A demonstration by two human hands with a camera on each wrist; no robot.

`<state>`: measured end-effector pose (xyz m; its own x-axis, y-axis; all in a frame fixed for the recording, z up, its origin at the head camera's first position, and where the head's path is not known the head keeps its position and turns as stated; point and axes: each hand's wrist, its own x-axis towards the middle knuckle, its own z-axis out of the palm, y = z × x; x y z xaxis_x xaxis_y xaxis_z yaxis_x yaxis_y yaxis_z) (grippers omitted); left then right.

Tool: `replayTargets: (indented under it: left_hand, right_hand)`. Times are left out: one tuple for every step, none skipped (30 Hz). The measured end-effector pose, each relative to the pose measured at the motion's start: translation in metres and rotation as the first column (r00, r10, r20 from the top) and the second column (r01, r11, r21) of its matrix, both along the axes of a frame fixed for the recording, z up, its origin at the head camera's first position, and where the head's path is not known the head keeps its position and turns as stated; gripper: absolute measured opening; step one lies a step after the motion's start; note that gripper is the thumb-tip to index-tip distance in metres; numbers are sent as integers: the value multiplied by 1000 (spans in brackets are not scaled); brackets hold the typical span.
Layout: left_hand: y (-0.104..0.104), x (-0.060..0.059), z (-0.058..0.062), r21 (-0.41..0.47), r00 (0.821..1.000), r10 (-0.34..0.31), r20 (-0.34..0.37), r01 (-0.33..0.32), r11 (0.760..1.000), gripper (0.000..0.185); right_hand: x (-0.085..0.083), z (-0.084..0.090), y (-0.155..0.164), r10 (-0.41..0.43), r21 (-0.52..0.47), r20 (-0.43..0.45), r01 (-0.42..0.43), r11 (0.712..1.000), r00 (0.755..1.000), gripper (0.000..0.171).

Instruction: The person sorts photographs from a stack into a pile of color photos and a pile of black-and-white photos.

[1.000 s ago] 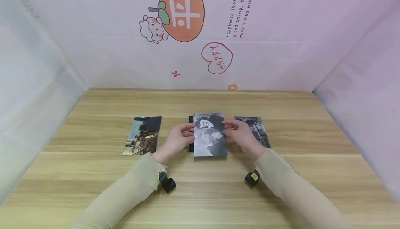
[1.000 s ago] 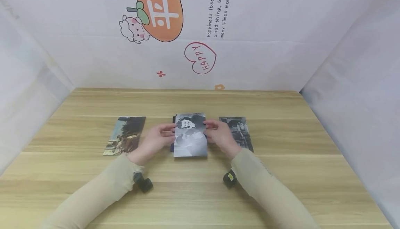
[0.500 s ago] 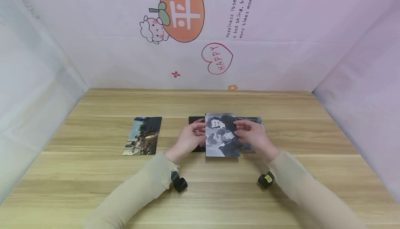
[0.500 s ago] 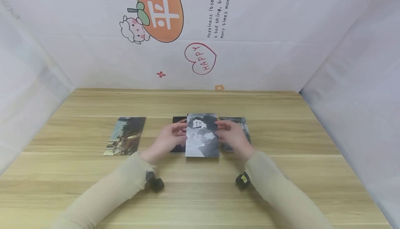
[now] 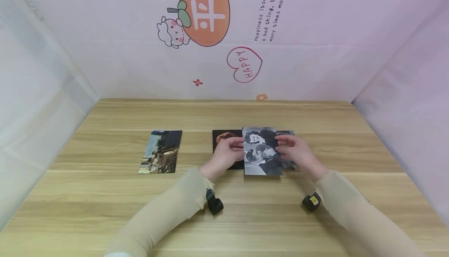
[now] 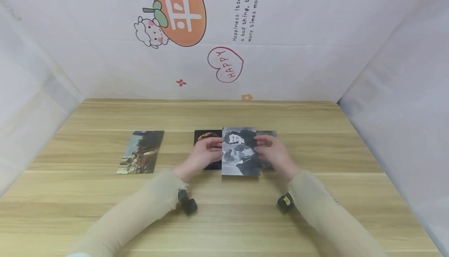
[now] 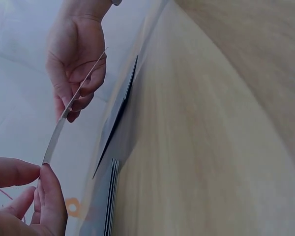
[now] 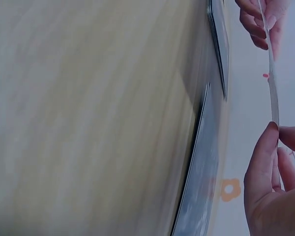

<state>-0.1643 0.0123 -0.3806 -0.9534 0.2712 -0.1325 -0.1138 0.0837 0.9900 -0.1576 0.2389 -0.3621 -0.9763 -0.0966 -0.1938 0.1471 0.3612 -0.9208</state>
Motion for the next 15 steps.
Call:
replayTargets:
  left_hand:
    - [3, -1, -1, 2, 1000, -1, 4, 1, 1000, 44]
    - [6, -1, -1, 7, 1000, 1, 10, -2, 1000, 44]
    - [9, -2, -2, 11, 1000, 4, 18, -4, 1000, 44]
    - [12, -3, -3, 18, 1000, 4, 22, -5, 1000, 44]
    - [15, -4, -3, 24, 1000, 4, 23, -5, 1000, 44]
    - [17, -4, -4, 27, 1000, 4, 29, -5, 1000, 43]
    - [20, -5, -4, 33, 999, 5, 32, -6, 999, 43]
    - [23, -5, -4, 39, 999, 4, 38, -5, 999, 43]
    - [25, -5, -4, 40, 999, 3, 41, -5, 999, 42]
    - [27, -5, -4, 46, 999, 2, 46, -5, 999, 42]
    - [29, -5, -4, 52, 999, 2, 52, -5, 999, 42]
    - [32, -5, -4, 57, 998, 2, 57, -6, 998, 42]
    - [34, -6, -5, 65, 998, 3, 62, -7, 998, 41]
    - [36, -6, -6, 75, 998, 1, 71, -6, 997, 41]
    - [38, -7, -7, 79, 997, 0, 81, -7, 997, 40]
  right_hand:
    - [0, 0, 3, -4, -2, 2, 4, 1000, 1000, 49]
    - [0, 0, 5, -6, -3, 4, 6, 1000, 1000, 50]
    - [-1, 0, 8, -9, -4, 8, 9, 1000, 1000, 50]
    - [-1, 0, 10, -9, 1, 9, 9, 1000, 1000, 50]
    - [-2, 0, 13, -14, 1, 13, 14, 1000, 1000, 50]
    - [-2, 0, 15, -15, 1, 14, 15, 1000, 1000, 51]
    - [-3, -1, 17, -16, 5, 16, 16, 1000, 1000, 51]
    - [-3, -1, 20, -15, 8, 17, 15, 1000, 1000, 51]
    - [-3, -1, 22, -15, 10, 18, 15, 1000, 1000, 51]
    - [-4, -1, 25, -12, 17, 18, 12, 1000, 1000, 52]
    - [-4, -2, 26, -14, 20, 21, 13, 1000, 1000, 52]
    - [-4, -2, 28, -12, 27, 20, 11, 1000, 1000, 52]
    - [-5, -2, 30, -13, 32, 21, 13, 999, 1000, 52]
    - [-5, -3, 32, -14, 39, 20, 14, 999, 1000, 52]
    - [-6, -3, 34, -20, 43, 21, 19, 999, 1000, 52]
